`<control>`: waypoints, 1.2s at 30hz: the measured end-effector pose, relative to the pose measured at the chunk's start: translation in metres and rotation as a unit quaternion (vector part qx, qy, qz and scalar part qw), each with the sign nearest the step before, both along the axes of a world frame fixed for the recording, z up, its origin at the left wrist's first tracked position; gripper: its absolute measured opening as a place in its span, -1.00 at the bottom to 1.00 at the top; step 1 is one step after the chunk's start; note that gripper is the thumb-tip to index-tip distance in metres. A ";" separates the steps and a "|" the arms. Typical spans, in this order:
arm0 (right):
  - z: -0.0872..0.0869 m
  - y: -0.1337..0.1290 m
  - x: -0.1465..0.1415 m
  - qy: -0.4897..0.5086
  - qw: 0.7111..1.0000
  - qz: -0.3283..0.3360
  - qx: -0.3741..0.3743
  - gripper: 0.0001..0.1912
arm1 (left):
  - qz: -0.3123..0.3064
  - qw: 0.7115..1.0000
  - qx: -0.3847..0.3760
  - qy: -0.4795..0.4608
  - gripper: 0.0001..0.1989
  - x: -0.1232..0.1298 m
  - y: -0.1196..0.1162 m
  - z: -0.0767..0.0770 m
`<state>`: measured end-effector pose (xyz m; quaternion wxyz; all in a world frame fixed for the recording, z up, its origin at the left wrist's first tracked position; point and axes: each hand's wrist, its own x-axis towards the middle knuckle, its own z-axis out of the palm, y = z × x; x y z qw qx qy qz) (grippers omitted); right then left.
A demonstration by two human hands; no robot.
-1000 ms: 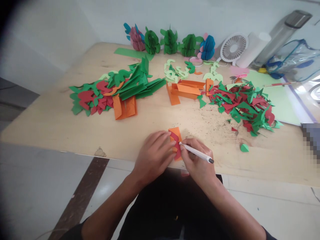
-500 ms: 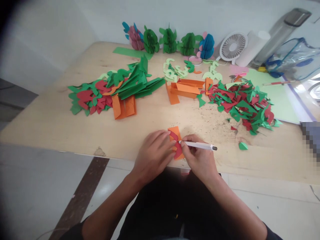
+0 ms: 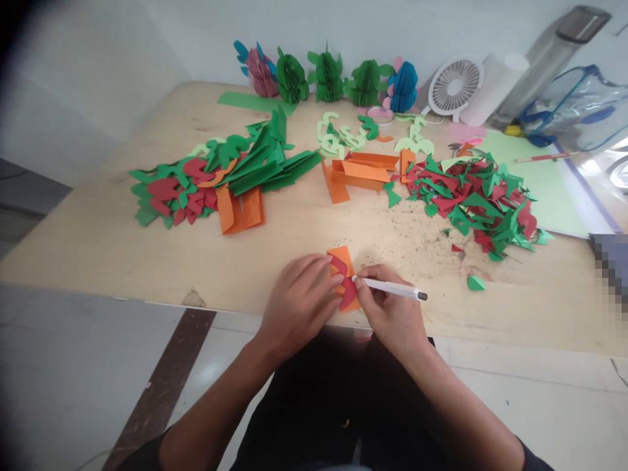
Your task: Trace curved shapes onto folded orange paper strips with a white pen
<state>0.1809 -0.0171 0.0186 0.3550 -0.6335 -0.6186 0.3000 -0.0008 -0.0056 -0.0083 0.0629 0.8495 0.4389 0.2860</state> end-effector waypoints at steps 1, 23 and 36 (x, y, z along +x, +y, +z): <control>0.000 -0.001 0.001 0.001 1.000 0.002 -0.002 -0.83 | 0.000 1.000 0.001 -0.001 -0.75 0.000 0.000 0.000; -0.002 -0.013 0.008 -0.014 1.000 -0.010 0.004 -0.86 | -0.004 1.000 -0.002 0.002 -0.75 0.000 0.000 0.000; -0.004 -0.021 0.008 -0.036 0.999 -0.020 0.014 -0.88 | -0.003 1.000 0.006 0.007 -0.75 0.000 0.000 -0.002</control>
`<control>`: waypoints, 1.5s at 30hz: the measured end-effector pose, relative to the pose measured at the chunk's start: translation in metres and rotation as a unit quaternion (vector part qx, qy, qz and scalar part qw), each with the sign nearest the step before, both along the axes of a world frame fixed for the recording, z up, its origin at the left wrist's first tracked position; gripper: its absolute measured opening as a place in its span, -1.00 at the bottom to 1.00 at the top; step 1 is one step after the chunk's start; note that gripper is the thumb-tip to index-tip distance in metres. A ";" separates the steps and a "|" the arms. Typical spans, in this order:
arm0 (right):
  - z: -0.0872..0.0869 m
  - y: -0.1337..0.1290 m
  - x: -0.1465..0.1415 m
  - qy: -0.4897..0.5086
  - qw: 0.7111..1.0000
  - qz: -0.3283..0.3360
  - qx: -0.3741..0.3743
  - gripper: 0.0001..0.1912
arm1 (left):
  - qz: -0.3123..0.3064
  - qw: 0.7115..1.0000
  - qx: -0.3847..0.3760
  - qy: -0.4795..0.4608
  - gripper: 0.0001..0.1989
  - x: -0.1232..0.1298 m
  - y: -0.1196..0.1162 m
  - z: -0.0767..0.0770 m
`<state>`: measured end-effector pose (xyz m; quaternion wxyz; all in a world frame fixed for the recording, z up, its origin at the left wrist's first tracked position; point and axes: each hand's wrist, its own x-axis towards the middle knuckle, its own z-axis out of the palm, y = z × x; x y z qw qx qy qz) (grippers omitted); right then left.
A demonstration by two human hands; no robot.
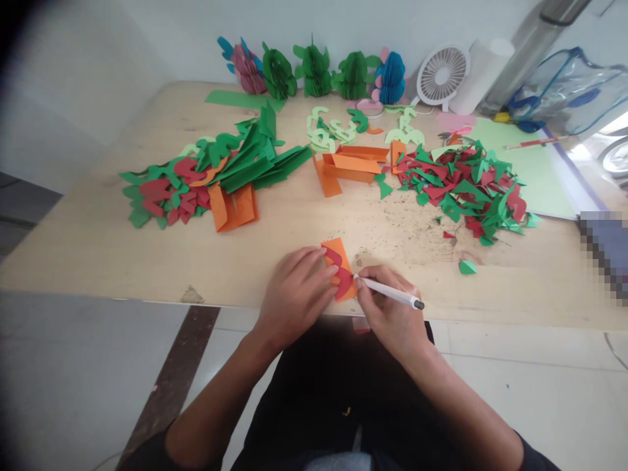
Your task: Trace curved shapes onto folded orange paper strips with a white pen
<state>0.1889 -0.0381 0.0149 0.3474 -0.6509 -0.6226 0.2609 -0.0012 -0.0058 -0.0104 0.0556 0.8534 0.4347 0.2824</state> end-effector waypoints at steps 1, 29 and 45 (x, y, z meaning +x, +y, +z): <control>0.000 0.000 0.000 -0.002 1.000 0.002 0.003 -0.88 | 0.000 1.000 0.002 0.000 -0.75 0.000 0.000 0.000; -0.006 -0.002 -0.001 -0.160 0.960 0.147 0.176 -0.74 | -0.002 1.000 -0.008 -0.004 -0.74 0.000 -0.001 0.000; -0.010 0.000 -0.001 -0.206 0.937 0.151 0.238 -0.81 | 0.012 1.000 -0.008 -0.013 -0.72 0.003 -0.001 -0.001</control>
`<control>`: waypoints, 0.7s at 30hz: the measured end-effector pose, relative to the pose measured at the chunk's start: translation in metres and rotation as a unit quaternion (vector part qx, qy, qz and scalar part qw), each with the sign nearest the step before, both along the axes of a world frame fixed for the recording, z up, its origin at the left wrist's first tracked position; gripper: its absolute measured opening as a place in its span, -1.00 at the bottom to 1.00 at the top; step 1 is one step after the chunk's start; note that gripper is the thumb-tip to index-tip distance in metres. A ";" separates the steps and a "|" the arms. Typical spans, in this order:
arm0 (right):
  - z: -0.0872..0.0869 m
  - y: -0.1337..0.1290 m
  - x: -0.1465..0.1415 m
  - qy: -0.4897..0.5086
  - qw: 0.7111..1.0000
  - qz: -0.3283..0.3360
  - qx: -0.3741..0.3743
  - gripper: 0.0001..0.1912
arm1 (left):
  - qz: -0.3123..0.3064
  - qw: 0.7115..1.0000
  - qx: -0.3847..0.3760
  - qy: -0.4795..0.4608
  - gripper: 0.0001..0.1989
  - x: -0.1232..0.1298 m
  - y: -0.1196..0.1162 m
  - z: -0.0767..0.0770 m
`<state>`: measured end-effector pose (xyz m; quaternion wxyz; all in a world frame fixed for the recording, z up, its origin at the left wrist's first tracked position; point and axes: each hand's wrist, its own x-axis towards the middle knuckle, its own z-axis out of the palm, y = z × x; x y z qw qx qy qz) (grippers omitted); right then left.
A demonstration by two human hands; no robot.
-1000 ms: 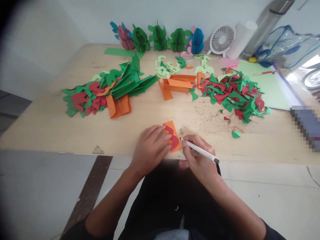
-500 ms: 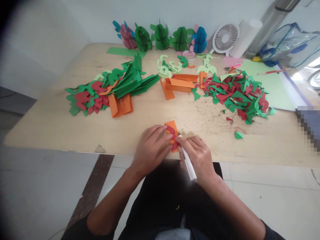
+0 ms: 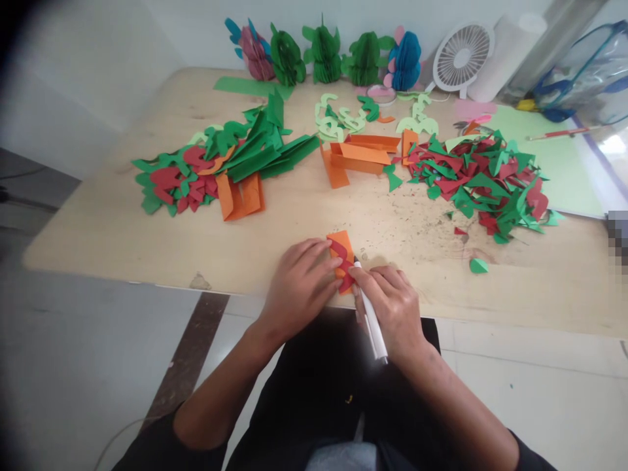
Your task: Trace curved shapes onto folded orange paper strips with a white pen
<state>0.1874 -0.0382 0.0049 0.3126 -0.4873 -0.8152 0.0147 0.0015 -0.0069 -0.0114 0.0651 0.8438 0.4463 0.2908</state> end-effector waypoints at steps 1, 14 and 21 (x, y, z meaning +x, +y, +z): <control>0.000 0.000 0.000 0.004 1.000 0.000 -0.002 -0.80 | -0.001 1.000 0.003 0.000 -0.73 0.000 0.000 0.000; 0.017 -0.012 0.004 0.233 0.942 -0.061 -0.233 -0.86 | 0.003 1.000 0.004 0.006 -0.72 -0.001 0.001 -0.003; 0.014 -0.015 0.000 0.182 0.961 -0.068 -0.197 -0.90 | 0.004 1.000 -0.010 0.005 -0.74 -0.001 0.000 -0.001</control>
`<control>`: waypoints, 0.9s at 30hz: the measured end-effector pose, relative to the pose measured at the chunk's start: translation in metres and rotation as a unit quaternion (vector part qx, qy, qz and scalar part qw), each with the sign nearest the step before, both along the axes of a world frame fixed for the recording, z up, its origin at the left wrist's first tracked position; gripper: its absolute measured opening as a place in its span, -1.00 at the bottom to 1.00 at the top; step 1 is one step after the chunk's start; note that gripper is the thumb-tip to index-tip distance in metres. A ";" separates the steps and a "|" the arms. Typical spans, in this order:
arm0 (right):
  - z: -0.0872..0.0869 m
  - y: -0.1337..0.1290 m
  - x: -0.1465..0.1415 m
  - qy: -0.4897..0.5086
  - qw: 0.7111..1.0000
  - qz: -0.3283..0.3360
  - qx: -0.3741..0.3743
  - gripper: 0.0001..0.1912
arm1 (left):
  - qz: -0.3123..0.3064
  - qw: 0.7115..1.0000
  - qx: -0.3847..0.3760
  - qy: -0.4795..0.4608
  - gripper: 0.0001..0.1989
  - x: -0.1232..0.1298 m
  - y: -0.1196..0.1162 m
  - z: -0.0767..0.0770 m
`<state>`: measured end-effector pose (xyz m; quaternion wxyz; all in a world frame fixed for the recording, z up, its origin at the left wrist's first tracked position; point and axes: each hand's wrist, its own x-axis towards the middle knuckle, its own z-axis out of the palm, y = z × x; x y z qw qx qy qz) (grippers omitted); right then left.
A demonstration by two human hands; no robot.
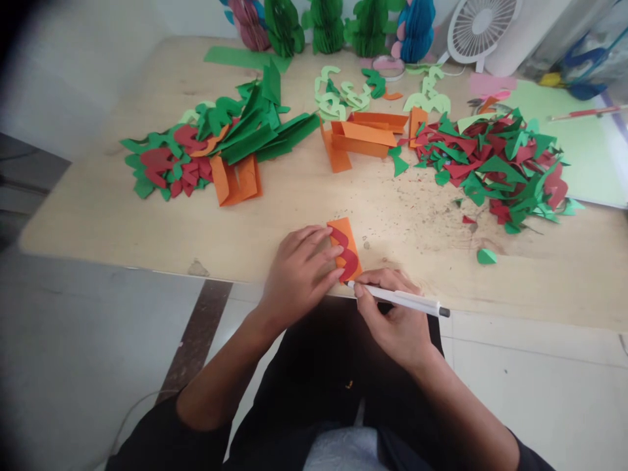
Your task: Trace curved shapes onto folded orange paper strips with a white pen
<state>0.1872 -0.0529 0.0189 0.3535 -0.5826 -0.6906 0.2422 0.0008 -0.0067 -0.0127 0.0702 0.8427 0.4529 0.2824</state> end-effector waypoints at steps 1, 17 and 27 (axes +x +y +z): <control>0.000 0.000 0.000 -0.006 1.000 0.001 0.006 -0.90 | 0.001 1.000 -0.002 0.000 -0.74 0.000 0.000 0.000; -0.002 0.001 -0.004 -0.022 0.999 0.011 0.025 -0.91 | -0.001 1.000 -0.002 -0.004 -0.74 0.000 0.000 0.000; -0.002 0.001 -0.005 -0.020 0.999 0.006 0.024 -0.91 | -0.001 1.000 -0.013 0.002 -0.73 0.000 0.000 0.000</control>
